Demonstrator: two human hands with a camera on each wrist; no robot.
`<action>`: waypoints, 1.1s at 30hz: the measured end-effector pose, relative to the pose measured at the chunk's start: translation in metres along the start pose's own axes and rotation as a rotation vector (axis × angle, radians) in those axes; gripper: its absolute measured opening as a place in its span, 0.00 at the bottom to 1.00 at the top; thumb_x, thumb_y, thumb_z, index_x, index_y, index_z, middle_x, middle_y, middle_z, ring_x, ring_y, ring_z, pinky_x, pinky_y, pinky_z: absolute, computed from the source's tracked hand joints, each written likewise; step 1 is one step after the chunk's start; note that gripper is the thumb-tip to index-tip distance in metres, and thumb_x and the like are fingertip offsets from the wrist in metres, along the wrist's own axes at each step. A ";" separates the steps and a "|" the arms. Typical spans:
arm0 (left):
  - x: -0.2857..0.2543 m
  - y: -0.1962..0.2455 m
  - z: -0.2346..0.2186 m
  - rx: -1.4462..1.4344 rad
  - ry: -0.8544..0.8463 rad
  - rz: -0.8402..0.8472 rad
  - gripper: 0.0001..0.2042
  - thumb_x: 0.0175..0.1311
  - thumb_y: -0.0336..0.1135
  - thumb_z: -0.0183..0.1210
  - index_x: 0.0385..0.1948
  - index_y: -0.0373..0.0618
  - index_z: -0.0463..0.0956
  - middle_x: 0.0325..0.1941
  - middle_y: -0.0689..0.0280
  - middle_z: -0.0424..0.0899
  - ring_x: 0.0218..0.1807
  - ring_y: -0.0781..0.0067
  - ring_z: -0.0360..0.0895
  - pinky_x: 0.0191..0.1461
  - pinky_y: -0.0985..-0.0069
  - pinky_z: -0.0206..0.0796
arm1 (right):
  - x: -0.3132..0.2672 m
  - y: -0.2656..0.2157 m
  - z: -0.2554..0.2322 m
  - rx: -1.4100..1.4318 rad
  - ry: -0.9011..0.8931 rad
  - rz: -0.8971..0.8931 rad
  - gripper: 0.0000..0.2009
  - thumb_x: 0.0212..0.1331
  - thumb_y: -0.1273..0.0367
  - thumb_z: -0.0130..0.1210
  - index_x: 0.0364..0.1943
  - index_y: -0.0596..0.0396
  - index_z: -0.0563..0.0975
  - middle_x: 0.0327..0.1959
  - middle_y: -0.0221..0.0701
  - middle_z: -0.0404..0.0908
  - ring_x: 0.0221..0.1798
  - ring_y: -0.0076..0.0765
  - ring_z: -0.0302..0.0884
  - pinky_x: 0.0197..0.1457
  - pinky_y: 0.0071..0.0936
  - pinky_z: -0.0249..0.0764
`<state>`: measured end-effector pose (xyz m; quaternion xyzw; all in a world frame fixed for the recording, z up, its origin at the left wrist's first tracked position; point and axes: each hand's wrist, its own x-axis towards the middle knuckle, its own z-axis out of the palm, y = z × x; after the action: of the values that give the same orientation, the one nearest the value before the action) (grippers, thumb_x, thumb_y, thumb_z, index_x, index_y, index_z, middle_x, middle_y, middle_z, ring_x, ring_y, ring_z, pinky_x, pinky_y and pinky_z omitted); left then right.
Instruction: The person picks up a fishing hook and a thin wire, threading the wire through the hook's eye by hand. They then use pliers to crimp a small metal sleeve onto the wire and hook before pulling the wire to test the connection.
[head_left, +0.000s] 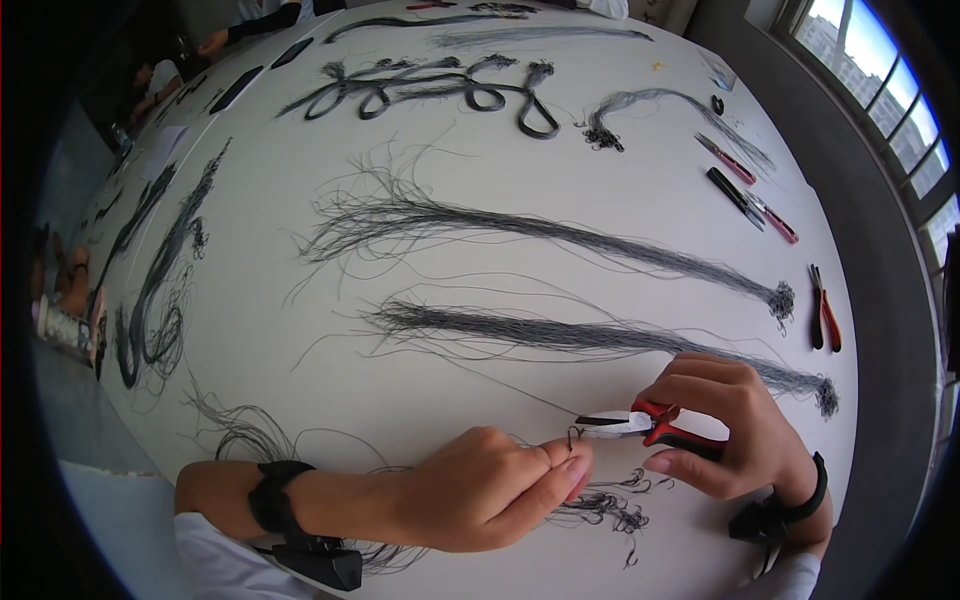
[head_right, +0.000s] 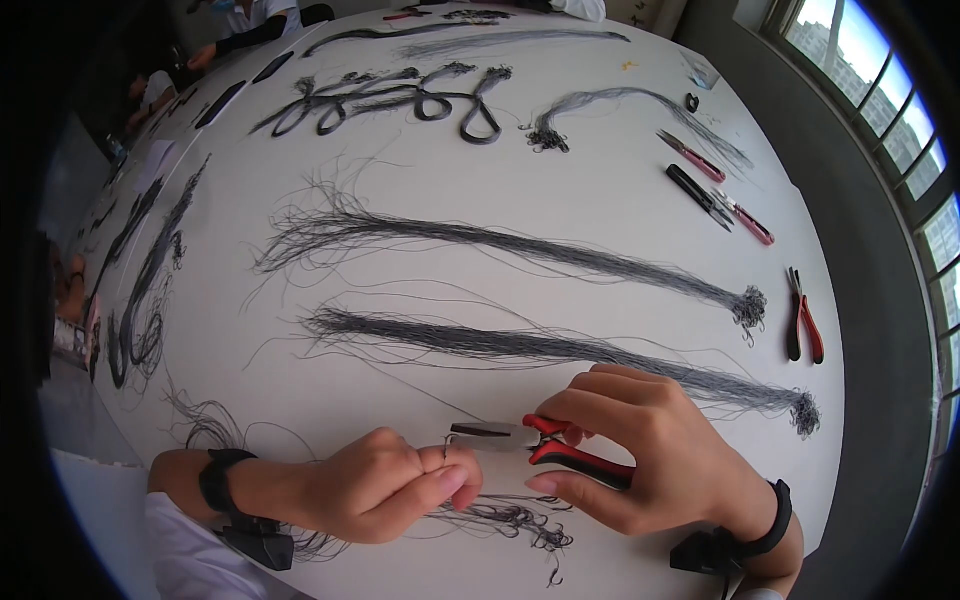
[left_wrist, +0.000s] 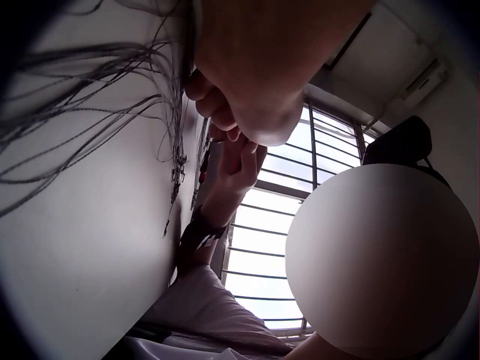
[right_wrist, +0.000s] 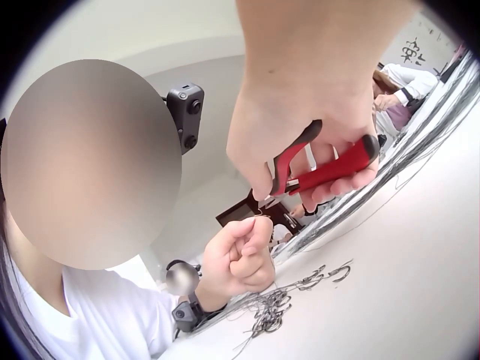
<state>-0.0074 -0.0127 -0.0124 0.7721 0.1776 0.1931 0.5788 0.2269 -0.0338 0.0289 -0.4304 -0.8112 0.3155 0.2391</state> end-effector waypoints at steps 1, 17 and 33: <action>0.000 0.001 0.000 0.022 -0.001 0.011 0.09 0.66 0.27 0.38 0.29 0.38 0.69 0.14 0.66 0.69 0.08 0.77 0.61 0.15 0.79 0.54 | 0.000 0.000 0.000 -0.008 -0.004 -0.007 0.16 0.45 0.65 0.64 0.33 0.63 0.76 0.22 0.36 0.74 0.25 0.36 0.73 0.29 0.26 0.69; 0.002 0.002 0.000 -0.004 -0.038 -0.018 0.11 0.68 0.31 0.38 0.29 0.41 0.69 0.10 0.69 0.65 0.09 0.77 0.61 0.17 0.80 0.54 | -0.004 0.004 0.009 0.037 0.013 0.017 0.13 0.45 0.68 0.63 0.31 0.63 0.75 0.17 0.35 0.72 0.18 0.38 0.69 0.22 0.28 0.65; -0.002 0.010 0.003 -0.287 -0.158 -0.193 0.14 0.72 0.39 0.34 0.31 0.41 0.65 0.15 0.70 0.63 0.15 0.81 0.59 0.22 0.84 0.54 | -0.002 0.004 0.018 -0.003 0.067 -0.068 0.14 0.46 0.67 0.62 0.31 0.64 0.74 0.19 0.35 0.72 0.20 0.37 0.69 0.22 0.27 0.66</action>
<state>-0.0075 -0.0188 -0.0039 0.6737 0.1756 0.0985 0.7110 0.2186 -0.0390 0.0133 -0.4135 -0.8172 0.2914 0.2761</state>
